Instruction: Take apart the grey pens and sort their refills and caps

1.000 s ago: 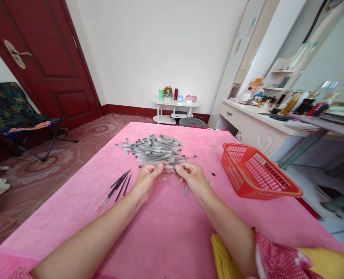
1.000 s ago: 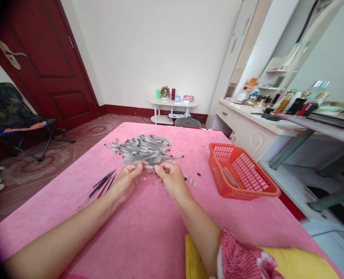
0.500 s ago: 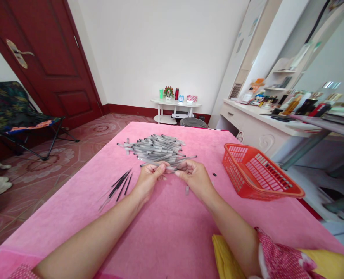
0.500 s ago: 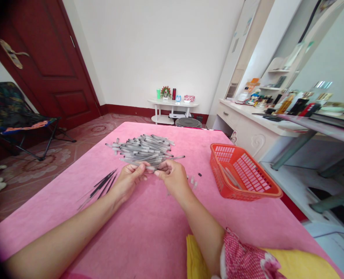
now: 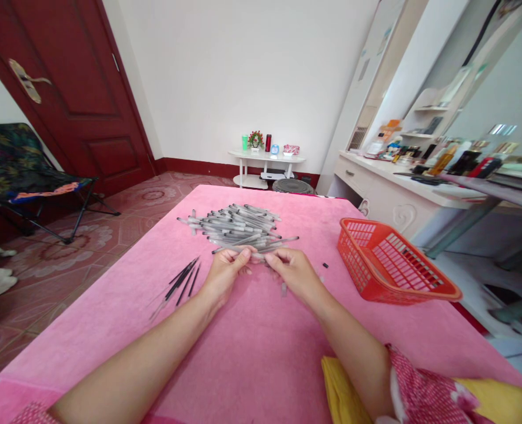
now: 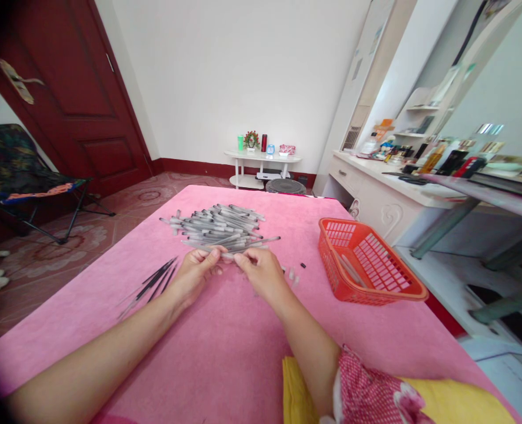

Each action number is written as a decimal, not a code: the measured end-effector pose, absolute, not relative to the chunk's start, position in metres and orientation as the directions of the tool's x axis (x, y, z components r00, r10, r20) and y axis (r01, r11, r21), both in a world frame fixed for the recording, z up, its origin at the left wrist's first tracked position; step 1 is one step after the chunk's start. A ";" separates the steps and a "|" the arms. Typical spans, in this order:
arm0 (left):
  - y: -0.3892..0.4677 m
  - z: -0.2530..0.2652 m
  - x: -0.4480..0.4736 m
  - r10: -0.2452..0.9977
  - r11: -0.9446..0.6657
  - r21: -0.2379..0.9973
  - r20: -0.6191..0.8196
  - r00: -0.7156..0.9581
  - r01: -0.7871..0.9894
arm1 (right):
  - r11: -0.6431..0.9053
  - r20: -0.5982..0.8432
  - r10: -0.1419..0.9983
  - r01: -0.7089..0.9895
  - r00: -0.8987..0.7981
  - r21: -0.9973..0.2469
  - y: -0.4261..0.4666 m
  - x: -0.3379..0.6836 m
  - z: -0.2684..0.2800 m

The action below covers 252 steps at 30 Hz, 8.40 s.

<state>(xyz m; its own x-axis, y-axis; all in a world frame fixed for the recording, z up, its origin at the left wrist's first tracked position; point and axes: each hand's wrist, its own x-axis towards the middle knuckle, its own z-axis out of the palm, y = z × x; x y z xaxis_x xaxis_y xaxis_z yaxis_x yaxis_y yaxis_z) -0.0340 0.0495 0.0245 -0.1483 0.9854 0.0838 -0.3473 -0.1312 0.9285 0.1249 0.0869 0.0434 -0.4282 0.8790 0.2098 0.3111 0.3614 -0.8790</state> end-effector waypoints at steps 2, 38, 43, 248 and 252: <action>0.049 0.025 -0.033 0.986 -0.131 0.929 0.085 -0.146 -0.346 | 0.379 0.224 0.873 0.315 -0.433 -0.870 0.087 0.125 0.042; 0.050 0.023 -0.036 0.985 -0.099 0.925 0.039 -0.167 -0.366 | 0.234 0.124 0.901 0.224 -0.417 -0.946 0.082 0.121 0.049; 0.054 0.018 -0.042 0.978 -0.101 0.924 0.024 -0.207 -0.370 | 0.323 0.166 0.896 0.346 -0.413 -0.881 0.090 0.129 0.049; 0.048 0.029 -0.036 0.989 -0.113 0.872 0.054 -0.137 -0.476 | 0.272 0.143 0.876 0.227 -0.460 -0.935 0.091 0.130 0.049; 0.048 0.029 -0.036 0.989 -0.115 0.871 0.055 -0.138 -0.477 | 0.245 0.134 0.886 0.203 -0.444 -0.948 0.090 0.130 0.050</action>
